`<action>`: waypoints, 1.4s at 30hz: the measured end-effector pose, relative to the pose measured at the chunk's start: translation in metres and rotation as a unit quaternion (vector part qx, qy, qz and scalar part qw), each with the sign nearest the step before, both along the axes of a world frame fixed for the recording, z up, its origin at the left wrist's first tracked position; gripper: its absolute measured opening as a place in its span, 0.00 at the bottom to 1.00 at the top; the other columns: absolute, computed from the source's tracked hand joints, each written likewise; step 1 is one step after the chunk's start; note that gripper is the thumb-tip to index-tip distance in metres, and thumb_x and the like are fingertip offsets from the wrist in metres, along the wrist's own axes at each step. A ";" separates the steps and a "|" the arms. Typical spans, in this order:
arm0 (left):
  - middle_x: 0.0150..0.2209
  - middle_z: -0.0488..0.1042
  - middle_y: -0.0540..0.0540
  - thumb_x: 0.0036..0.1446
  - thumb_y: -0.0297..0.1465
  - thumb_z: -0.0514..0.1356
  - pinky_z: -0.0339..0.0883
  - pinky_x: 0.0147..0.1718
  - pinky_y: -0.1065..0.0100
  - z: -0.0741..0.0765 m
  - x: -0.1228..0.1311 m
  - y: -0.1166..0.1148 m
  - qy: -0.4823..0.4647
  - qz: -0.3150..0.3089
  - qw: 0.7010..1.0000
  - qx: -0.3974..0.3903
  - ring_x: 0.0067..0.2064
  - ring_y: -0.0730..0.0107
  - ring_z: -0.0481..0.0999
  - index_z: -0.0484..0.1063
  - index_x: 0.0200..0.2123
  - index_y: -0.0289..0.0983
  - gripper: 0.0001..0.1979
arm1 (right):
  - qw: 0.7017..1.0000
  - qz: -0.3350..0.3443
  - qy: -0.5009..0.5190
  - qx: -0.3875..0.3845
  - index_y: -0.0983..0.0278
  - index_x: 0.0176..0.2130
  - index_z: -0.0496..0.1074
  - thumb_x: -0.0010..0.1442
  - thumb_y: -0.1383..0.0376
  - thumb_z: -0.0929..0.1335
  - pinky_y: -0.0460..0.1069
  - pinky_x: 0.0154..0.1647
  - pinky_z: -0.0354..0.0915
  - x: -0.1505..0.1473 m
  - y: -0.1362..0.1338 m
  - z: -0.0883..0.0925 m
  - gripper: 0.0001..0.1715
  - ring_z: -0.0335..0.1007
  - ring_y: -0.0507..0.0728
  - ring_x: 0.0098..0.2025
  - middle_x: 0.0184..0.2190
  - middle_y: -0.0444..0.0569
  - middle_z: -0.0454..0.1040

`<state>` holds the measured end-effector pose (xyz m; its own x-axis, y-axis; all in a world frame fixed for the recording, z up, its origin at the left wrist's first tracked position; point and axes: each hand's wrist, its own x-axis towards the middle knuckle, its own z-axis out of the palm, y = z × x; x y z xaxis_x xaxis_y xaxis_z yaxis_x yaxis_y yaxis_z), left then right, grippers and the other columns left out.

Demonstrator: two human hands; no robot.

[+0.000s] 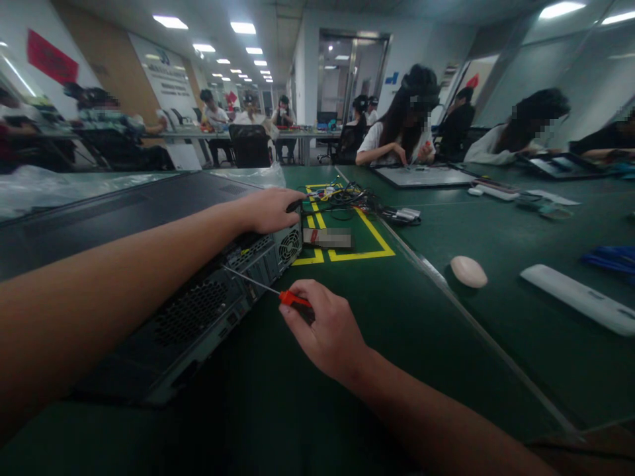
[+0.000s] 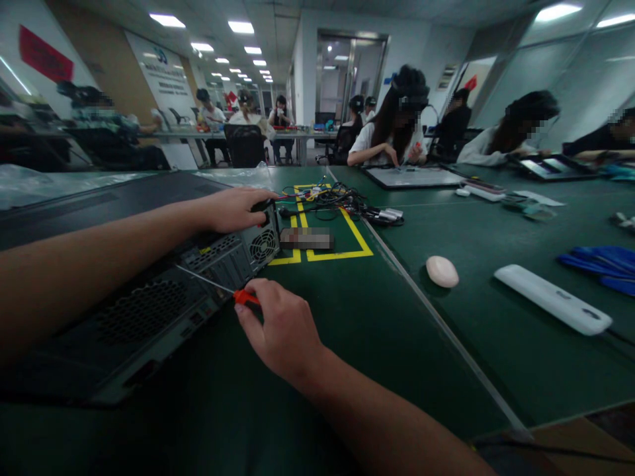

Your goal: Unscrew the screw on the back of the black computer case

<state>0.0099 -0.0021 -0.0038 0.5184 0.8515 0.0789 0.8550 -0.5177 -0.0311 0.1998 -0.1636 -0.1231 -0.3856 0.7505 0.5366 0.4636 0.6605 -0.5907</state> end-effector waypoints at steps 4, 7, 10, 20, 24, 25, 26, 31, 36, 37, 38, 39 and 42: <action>0.73 0.70 0.37 0.66 0.41 0.51 0.58 0.73 0.54 0.001 0.001 -0.001 0.012 0.005 1.000 -0.001 0.72 0.50 0.69 0.62 0.76 0.35 0.38 | 1.000 0.000 0.011 0.006 0.61 0.51 0.74 0.74 0.60 0.68 0.55 0.46 0.74 0.000 0.000 0.000 0.10 0.81 0.60 0.44 0.44 0.53 0.83; 0.72 0.72 0.39 0.65 0.41 0.53 0.59 0.73 0.53 0.001 0.001 0.000 0.006 0.005 1.000 0.001 0.72 0.50 0.70 0.62 0.76 0.39 0.38 | 1.000 0.000 0.011 0.005 0.61 0.50 0.74 0.74 0.60 0.69 0.54 0.46 0.74 0.001 -0.001 0.001 0.09 0.81 0.60 0.43 0.44 0.53 0.83; 0.71 0.73 0.40 0.65 0.41 0.53 0.60 0.72 0.52 0.000 0.001 0.000 -0.001 0.005 1.000 0.001 0.71 0.49 0.71 0.63 0.76 0.41 0.38 | 1.000 0.005 0.016 -0.001 0.62 0.50 0.75 0.74 0.60 0.68 0.54 0.45 0.74 0.001 -0.001 0.002 0.10 0.81 0.60 0.43 0.44 0.53 0.83; 0.73 0.71 0.37 0.65 0.42 0.51 0.59 0.73 0.52 0.001 0.001 -0.001 0.005 0.001 1.000 -0.002 0.72 0.49 0.70 0.62 0.76 0.36 0.39 | 1.000 0.001 -0.005 0.000 0.64 0.47 0.79 0.77 0.58 0.66 0.52 0.38 0.69 0.001 -0.002 0.007 0.14 0.75 0.57 0.37 0.38 0.51 0.80; 0.72 0.71 0.35 0.65 0.42 0.52 0.59 0.72 0.52 0.001 0.001 -0.001 0.002 -0.002 1.000 -0.004 0.71 0.47 0.71 0.62 0.76 0.34 0.40 | 1.000 0.008 0.007 0.003 0.64 0.49 0.79 0.77 0.58 0.66 0.52 0.39 0.69 0.000 -0.002 0.005 0.14 0.76 0.58 0.38 0.39 0.51 0.80; 0.72 0.71 0.34 0.64 0.42 0.52 0.60 0.72 0.51 0.001 0.001 -0.001 0.001 -0.003 1.000 -0.004 0.71 0.46 0.71 0.62 0.77 0.34 0.40 | 1.000 0.011 0.014 0.003 0.64 0.50 0.78 0.76 0.58 0.67 0.52 0.41 0.70 0.000 -0.002 0.004 0.14 0.77 0.58 0.39 0.41 0.52 0.81; 0.72 0.72 0.35 0.64 0.42 0.52 0.60 0.72 0.51 0.001 0.001 0.000 0.002 -0.003 1.000 -0.004 0.71 0.46 0.71 0.61 0.77 0.34 0.40 | 1.000 0.013 0.021 0.004 0.64 0.52 0.77 0.75 0.58 0.68 0.53 0.42 0.71 0.000 -0.002 0.003 0.14 0.78 0.59 0.41 0.42 0.52 0.82; 0.72 0.72 0.37 0.65 0.42 0.52 0.60 0.72 0.55 -0.001 0.000 0.002 0.012 0.007 1.000 0.000 0.71 0.49 0.71 0.61 0.77 0.35 0.39 | 1.000 0.014 0.021 0.006 0.61 0.50 0.73 0.70 0.62 0.70 0.53 0.44 0.72 0.000 0.000 -0.001 0.10 0.80 0.59 0.41 0.43 0.51 0.82; 0.72 0.71 0.38 0.66 0.42 0.51 0.60 0.72 0.54 0.000 0.000 0.002 0.015 0.008 1.000 0.002 0.71 0.50 0.71 0.61 0.77 0.37 0.38 | 1.000 0.015 0.017 0.017 0.60 0.47 0.71 0.71 0.65 0.69 0.52 0.42 0.72 0.000 0.001 -0.001 0.05 0.81 0.59 0.41 0.42 0.50 0.82; 0.72 0.71 0.37 0.66 0.42 0.51 0.60 0.72 0.53 0.000 0.000 0.001 0.014 0.006 1.000 0.000 0.71 0.49 0.71 0.61 0.77 0.36 0.39 | 1.000 0.015 0.017 0.019 0.60 0.47 0.71 0.71 0.66 0.69 0.52 0.42 0.72 0.000 0.001 -0.001 0.05 0.81 0.59 0.40 0.42 0.50 0.82; 0.72 0.71 0.36 0.66 0.41 0.51 0.60 0.72 0.53 0.000 0.001 0.001 0.013 0.005 1.000 -0.001 0.72 0.48 0.71 0.61 0.77 0.34 0.39 | 1.000 0.016 0.016 0.019 0.60 0.47 0.71 0.71 0.66 0.69 0.52 0.42 0.72 0.000 0.001 -0.001 0.05 0.81 0.59 0.40 0.42 0.50 0.82; 0.72 0.71 0.35 0.66 0.41 0.52 0.60 0.72 0.53 0.000 0.000 0.001 0.011 0.004 1.000 -0.002 0.72 0.48 0.70 0.61 0.77 0.33 0.39 | 1.000 0.017 0.015 0.019 0.60 0.48 0.71 0.71 0.66 0.69 0.52 0.42 0.72 0.000 0.001 -0.001 0.04 0.81 0.59 0.40 0.42 0.50 0.82; 0.72 0.71 0.36 0.66 0.41 0.52 0.60 0.72 0.53 0.000 0.000 0.002 0.004 0.003 1.000 0.000 0.72 0.48 0.70 0.62 0.77 0.35 0.38 | 1.000 0.016 0.014 0.017 0.61 0.48 0.71 0.72 0.65 0.69 0.52 0.41 0.72 0.000 0.001 -0.001 0.04 0.80 0.59 0.40 0.42 0.51 0.81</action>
